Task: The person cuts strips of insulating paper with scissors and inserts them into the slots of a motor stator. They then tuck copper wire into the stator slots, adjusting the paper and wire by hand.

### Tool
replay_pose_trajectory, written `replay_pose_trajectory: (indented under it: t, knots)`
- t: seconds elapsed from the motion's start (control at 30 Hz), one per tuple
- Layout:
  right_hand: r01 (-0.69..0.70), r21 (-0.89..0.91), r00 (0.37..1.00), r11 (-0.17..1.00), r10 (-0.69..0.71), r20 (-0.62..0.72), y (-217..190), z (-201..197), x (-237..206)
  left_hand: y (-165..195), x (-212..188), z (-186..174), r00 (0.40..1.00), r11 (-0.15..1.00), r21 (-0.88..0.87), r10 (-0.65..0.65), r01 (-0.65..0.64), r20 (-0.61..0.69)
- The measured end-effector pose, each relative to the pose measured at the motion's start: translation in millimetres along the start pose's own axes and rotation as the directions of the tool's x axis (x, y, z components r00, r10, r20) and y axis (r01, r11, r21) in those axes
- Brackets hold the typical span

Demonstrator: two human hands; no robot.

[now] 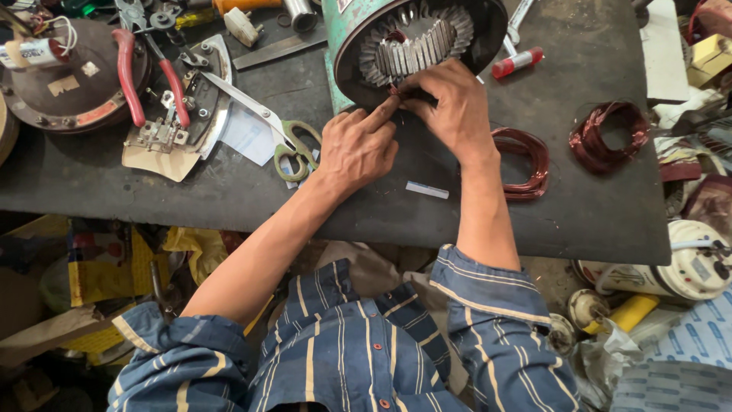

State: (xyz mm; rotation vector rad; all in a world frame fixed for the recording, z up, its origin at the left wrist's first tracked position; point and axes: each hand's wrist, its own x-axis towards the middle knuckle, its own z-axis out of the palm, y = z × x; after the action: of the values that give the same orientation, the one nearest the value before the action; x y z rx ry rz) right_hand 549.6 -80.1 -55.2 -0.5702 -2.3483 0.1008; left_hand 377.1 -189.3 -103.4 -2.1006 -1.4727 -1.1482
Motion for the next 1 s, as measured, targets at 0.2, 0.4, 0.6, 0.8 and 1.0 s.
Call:
replay_pose_trajectory:
  t: [0.2, 0.4, 0.6, 0.8, 1.0]
  knots:
    - [-0.016, 0.014, 1.000, 1.000, 0.016, -0.007, -3.1, -2.2, -1.5, 2.8, -5.2, -1.5, 0.992, 0.998, 0.067, 0.007, -0.016, 0.126]
    - [-0.043, 0.026, 0.999, 0.999, 0.044, -0.010, -6.5, -1.0, -1.1, 5.2, -8.9, -0.5, 0.987, 0.995, 0.095, -0.007, -0.008, 0.160]
    - [-0.059, 0.084, 0.998, 0.995, 0.062, -0.028, -3.7, 3.2, -1.9, 4.0, -9.2, 0.1, 0.984, 0.999, 0.029, -0.039, 0.034, 0.177]
    - [-0.064, 0.131, 0.996, 0.989, 0.072, -0.056, -3.8, 7.0, -3.6, 1.6, -10.3, 3.2, 0.990, 0.998, -0.025, -0.048, 0.052, 0.136]
    - [-0.011, 0.033, 0.997, 0.999, 0.014, -0.070, -7.6, 6.5, -2.3, 2.1, -10.8, 0.9, 0.995, 0.999, -0.021, -0.030, 0.033, 0.099]
